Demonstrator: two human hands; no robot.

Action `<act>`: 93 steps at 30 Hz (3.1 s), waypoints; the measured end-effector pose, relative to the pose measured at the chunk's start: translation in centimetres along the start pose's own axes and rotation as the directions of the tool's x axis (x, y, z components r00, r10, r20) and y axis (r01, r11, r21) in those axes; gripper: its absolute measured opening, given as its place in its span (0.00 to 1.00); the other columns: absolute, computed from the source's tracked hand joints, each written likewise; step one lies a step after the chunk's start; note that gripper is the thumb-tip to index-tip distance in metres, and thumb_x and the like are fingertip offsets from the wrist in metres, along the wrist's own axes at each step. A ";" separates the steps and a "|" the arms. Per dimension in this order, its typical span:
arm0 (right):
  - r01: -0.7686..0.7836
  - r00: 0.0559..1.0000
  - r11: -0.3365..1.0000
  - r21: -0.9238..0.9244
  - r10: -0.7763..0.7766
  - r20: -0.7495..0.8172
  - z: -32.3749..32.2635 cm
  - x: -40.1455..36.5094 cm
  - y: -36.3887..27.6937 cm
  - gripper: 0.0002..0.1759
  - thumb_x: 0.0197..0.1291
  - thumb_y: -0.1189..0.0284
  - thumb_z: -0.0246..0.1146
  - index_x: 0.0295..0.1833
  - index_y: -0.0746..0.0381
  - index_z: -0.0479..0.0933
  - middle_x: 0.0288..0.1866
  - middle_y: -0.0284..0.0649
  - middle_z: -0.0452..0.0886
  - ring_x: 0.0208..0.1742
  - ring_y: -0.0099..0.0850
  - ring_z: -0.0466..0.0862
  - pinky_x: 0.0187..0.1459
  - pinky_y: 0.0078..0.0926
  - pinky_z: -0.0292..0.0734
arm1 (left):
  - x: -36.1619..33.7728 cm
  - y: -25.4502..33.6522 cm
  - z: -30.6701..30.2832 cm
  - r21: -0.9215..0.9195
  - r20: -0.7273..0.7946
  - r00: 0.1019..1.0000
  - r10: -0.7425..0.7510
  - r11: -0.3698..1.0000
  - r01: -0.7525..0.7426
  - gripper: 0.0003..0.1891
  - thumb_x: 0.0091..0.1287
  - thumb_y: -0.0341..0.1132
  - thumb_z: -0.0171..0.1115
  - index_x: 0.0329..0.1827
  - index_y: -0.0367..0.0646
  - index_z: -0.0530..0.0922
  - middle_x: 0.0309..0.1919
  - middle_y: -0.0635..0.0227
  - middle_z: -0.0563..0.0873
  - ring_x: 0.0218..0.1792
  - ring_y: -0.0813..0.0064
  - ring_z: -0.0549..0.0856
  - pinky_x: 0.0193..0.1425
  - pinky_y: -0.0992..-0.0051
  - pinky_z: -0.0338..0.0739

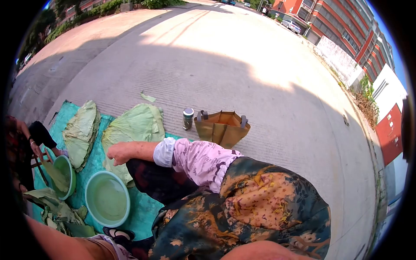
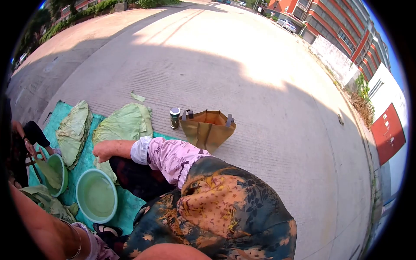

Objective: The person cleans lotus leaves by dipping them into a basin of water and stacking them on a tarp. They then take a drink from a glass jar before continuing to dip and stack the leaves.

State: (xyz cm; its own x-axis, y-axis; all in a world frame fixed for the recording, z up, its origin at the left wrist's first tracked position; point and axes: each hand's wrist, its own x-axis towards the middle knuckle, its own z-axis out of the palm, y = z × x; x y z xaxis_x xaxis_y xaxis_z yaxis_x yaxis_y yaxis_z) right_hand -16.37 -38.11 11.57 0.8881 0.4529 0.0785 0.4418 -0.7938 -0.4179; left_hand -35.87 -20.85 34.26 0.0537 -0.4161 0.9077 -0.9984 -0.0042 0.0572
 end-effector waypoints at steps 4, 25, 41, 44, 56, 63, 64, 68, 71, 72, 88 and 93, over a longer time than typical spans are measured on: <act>-0.009 0.999 1.000 0.022 0.010 -0.039 -0.5 -0.7 -0.2 0.21 0.48 0.64 0.66 0.46 0.65 0.78 0.39 0.50 0.81 0.44 0.48 0.80 0.43 0.41 0.75 | -0.2 -0.3 -0.1 0.029 -0.001 1.000 0.006 1.000 -0.006 0.29 0.63 0.38 0.59 0.63 0.30 0.64 0.56 0.50 0.75 0.44 0.70 0.79 0.55 0.71 0.69; -0.028 0.990 0.986 0.164 0.050 -0.131 -1.4 -0.6 0.2 0.20 0.57 0.62 0.62 0.52 0.61 0.74 0.50 0.46 0.77 0.54 0.44 0.76 0.54 0.38 0.70 | -2.4 0.0 -4.2 0.338 0.019 0.994 -0.104 0.937 0.091 0.28 0.63 0.38 0.59 0.62 0.29 0.65 0.56 0.48 0.75 0.44 0.69 0.79 0.58 0.67 0.68; -0.679 0.578 0.707 0.197 0.680 -0.451 5.3 -15.3 28.8 0.22 0.54 0.62 0.62 0.51 0.65 0.74 0.48 0.50 0.80 0.51 0.44 0.80 0.53 0.36 0.73 | -11.7 -5.9 -1.8 0.360 -0.169 0.859 -0.483 0.781 0.510 0.23 0.66 0.32 0.57 0.62 0.33 0.66 0.55 0.53 0.76 0.47 0.69 0.78 0.60 0.67 0.68; -0.828 0.383 0.530 0.183 0.774 -0.505 2.0 -17.8 29.6 0.22 0.54 0.62 0.62 0.53 0.61 0.74 0.51 0.48 0.79 0.54 0.45 0.77 0.54 0.38 0.72 | -15.0 -6.9 -1.2 0.397 -0.144 0.710 -0.690 0.617 0.680 0.22 0.64 0.30 0.59 0.61 0.33 0.68 0.55 0.56 0.77 0.43 0.71 0.79 0.55 0.70 0.70; -0.189 0.817 0.314 -0.930 0.576 0.029 5.1 -19.0 30.9 0.16 0.58 0.67 0.53 0.50 0.58 0.77 0.51 0.41 0.77 0.58 0.40 0.72 0.65 0.59 0.52 | -21.1 -5.9 -2.7 0.412 0.032 0.570 -0.821 0.530 0.741 0.22 0.59 0.24 0.60 0.58 0.39 0.71 0.46 0.60 0.78 0.39 0.72 0.80 0.50 0.72 0.72; -0.005 0.661 0.156 -0.988 0.742 0.114 5.8 -22.3 32.1 0.23 0.64 0.59 0.47 0.58 0.57 0.74 0.60 0.41 0.74 0.65 0.46 0.69 0.65 0.69 0.42 | -23.1 -2.7 -5.9 0.475 0.079 0.484 -0.871 0.460 0.750 0.23 0.54 0.27 0.66 0.54 0.42 0.72 0.50 0.59 0.77 0.43 0.59 0.79 0.46 0.67 0.75; 0.022 0.565 0.201 -0.979 0.806 0.178 4.0 -21.7 29.8 0.22 0.66 0.59 0.46 0.59 0.56 0.74 0.61 0.39 0.74 0.63 0.44 0.71 0.64 0.70 0.44 | -23.2 -2.5 -6.3 0.461 0.084 0.456 -0.886 0.440 0.771 0.22 0.56 0.30 0.66 0.54 0.42 0.72 0.50 0.59 0.77 0.46 0.57 0.78 0.48 0.65 0.74; 0.088 0.602 0.011 -0.996 0.796 0.062 5.5 -22.4 34.2 0.20 0.64 0.59 0.47 0.54 0.54 0.77 0.48 0.36 0.81 0.46 0.40 0.81 0.59 0.67 0.54 | -23.5 -2.5 -5.5 0.504 0.116 0.459 -0.881 0.450 0.737 0.20 0.57 0.30 0.65 0.53 0.42 0.73 0.51 0.60 0.77 0.46 0.60 0.79 0.48 0.65 0.74; 0.091 0.535 0.123 -0.988 0.831 0.153 4.7 -21.4 34.9 0.20 0.63 0.57 0.48 0.51 0.54 0.78 0.48 0.35 0.81 0.46 0.37 0.80 0.45 0.51 0.63 | -23.6 -2.9 -4.8 0.471 0.141 0.416 -0.899 0.430 0.770 0.20 0.57 0.31 0.65 0.54 0.43 0.72 0.50 0.61 0.77 0.47 0.60 0.79 0.47 0.66 0.74; 0.102 0.538 0.119 -0.988 0.828 0.155 4.7 -21.8 35.4 0.20 0.63 0.57 0.48 0.51 0.54 0.78 0.47 0.35 0.81 0.47 0.37 0.80 0.42 0.48 0.63 | -23.7 -2.9 -4.6 0.469 0.134 0.417 -0.899 0.428 0.772 0.20 0.57 0.31 0.65 0.54 0.43 0.72 0.49 0.61 0.77 0.46 0.60 0.79 0.47 0.66 0.74; -0.045 0.574 0.403 -0.914 0.760 0.306 -4.0 -17.6 17.9 0.28 0.59 0.50 0.42 0.49 0.56 0.80 0.50 0.48 0.80 0.53 0.48 0.79 0.53 0.51 0.70 | -24.0 -2.0 -5.0 0.366 0.058 0.551 -0.833 0.531 0.764 0.20 0.58 0.31 0.63 0.54 0.43 0.71 0.47 0.63 0.78 0.44 0.60 0.79 0.48 0.66 0.73; -0.218 0.708 0.542 -0.812 0.660 0.250 -9.7 -13.9 11.1 0.25 0.47 0.54 0.56 0.43 0.61 0.81 0.44 0.48 0.82 0.48 0.45 0.81 0.49 0.44 0.71 | -22.1 -2.1 -3.9 0.234 0.044 0.552 -0.832 0.546 0.804 0.19 0.59 0.30 0.62 0.54 0.44 0.71 0.43 0.63 0.78 0.39 0.65 0.81 0.45 0.69 0.73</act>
State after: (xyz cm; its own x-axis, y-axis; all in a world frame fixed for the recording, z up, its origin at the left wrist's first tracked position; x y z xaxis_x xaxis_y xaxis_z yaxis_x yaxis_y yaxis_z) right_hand -22.54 -57.17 14.61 0.8888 -0.1016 -0.4469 0.1488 -0.8583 0.4911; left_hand -34.84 -8.10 15.65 0.8599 -0.2666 0.4354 -0.5067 -0.5501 0.6638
